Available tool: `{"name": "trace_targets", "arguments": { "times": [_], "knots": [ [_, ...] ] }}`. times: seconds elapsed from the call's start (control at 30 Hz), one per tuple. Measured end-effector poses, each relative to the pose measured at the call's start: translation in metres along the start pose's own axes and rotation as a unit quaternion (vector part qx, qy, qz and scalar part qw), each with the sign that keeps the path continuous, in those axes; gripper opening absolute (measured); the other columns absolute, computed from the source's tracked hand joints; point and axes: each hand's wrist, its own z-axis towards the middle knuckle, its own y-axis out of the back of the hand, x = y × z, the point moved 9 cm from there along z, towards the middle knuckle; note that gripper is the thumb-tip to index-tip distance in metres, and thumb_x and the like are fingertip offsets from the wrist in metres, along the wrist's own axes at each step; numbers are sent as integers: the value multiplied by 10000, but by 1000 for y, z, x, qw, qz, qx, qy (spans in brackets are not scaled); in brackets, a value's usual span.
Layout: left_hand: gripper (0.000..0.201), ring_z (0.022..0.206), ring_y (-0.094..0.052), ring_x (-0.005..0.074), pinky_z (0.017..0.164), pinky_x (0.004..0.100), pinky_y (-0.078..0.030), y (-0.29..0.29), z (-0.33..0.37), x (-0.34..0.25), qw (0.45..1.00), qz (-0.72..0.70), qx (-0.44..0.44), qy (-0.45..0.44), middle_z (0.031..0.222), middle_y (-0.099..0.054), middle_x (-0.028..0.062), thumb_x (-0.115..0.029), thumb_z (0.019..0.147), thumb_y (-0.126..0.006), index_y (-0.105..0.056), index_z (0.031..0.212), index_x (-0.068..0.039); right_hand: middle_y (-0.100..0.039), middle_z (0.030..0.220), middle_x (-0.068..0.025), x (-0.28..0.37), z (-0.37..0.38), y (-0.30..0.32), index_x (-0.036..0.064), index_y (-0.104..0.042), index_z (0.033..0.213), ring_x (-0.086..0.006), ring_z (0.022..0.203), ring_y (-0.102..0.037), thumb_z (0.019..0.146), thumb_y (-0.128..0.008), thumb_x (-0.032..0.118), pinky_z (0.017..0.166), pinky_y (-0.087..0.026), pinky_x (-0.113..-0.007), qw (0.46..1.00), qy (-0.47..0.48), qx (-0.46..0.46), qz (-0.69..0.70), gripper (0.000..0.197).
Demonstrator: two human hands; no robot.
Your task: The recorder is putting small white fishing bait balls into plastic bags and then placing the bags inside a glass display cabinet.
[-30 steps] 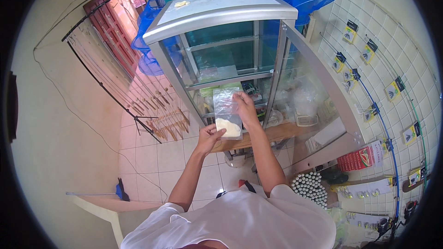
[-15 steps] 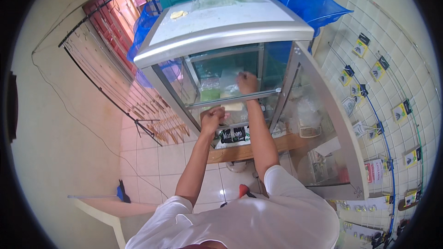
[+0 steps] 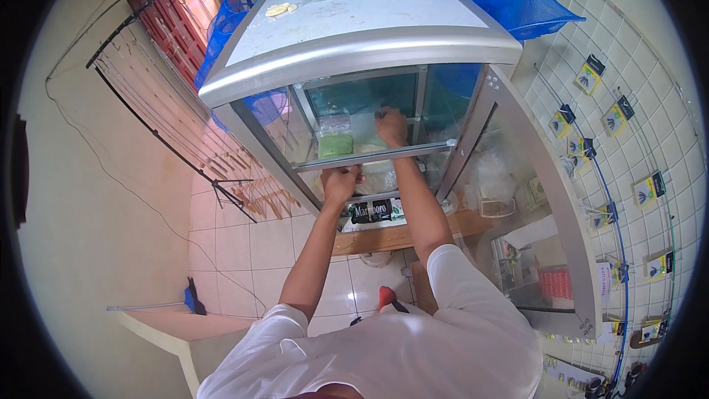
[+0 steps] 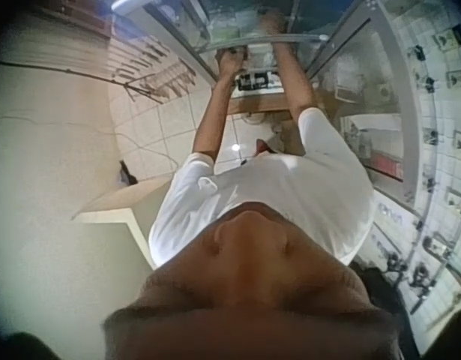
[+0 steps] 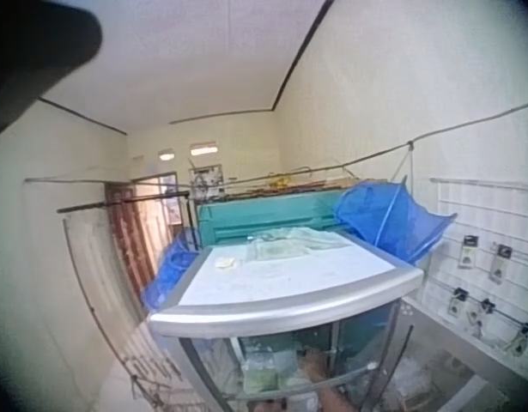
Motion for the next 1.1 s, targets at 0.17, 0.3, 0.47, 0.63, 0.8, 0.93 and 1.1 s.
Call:
{"name": "trace_targets", "arguments": {
  "times": [0.17, 0.3, 0.47, 0.63, 0.8, 0.93, 1.1],
  "knots": [
    [240, 557, -692, 198, 526, 318, -552, 2, -2, -14, 993, 96, -25, -59, 682, -686, 141, -121, 859, -690, -645, 843, 114, -700, 1063, -183, 11, -21, 35, 139, -689, 1152, -376, 1027, -652, 822, -698, 274, 893, -516, -477, 978, 38, -184, -94, 357],
    [293, 523, -680, 202, 518, 328, -533, 13, -4, -7, 994, 100, -39, -33, 682, -690, 146, -172, 853, -714, -650, 841, 114, -705, 1075, -156, 37, -33, 18, 161, -714, 1118, -354, 1028, -656, 803, -703, 277, 896, -510, -489, 995, 24, -76, -55, 335],
    [328, 507, -675, 219, 532, 335, -541, 3, -8, -10, 994, 111, -11, -7, 615, -673, 156, -207, 853, -720, -666, 733, 93, -725, 961, -122, 27, -33, -13, 216, -786, 900, -340, 928, -684, 759, -690, 272, 864, -528, -469, 988, 41, 54, -135, 180],
    [342, 507, -676, 221, 543, 340, -545, 13, -8, -10, 990, 127, -40, -42, 573, -657, 148, -223, 858, -716, -675, 707, 81, -725, 904, -104, 39, -42, -13, 220, -788, 847, -344, 902, -686, 756, -679, 262, 836, -534, -462, 983, 76, 32, -166, 148],
    [301, 507, -672, 208, 518, 328, -533, 16, -16, -18, 991, 132, -16, -35, 660, -683, 162, -211, 878, -697, -678, 869, 89, -730, 908, -134, 28, -47, 25, 189, -787, 840, -368, 929, -681, 767, -668, 257, 877, -487, -513, 995, 49, -59, -59, 156],
    [288, 481, -616, 146, 452, 286, -473, 15, -37, -24, 997, -2, 18, -70, 706, -676, 122, -141, 904, -667, -619, 1106, 59, -721, 885, -151, 29, -82, 48, 118, -773, 858, -367, 875, -679, 794, -652, 256, 789, -523, -441, 991, 85, -102, 32, 195],
    [255, 481, -562, 100, 445, 257, -437, 12, -86, -29, 994, -34, 81, -68, 692, -656, 72, -91, 921, -642, -613, 1149, 20, -689, 799, -154, 34, -184, 86, 15, -724, 896, -295, 676, -627, 855, -632, 198, 647, -488, -385, 968, 69, -188, 154, 209]
  ]
}}
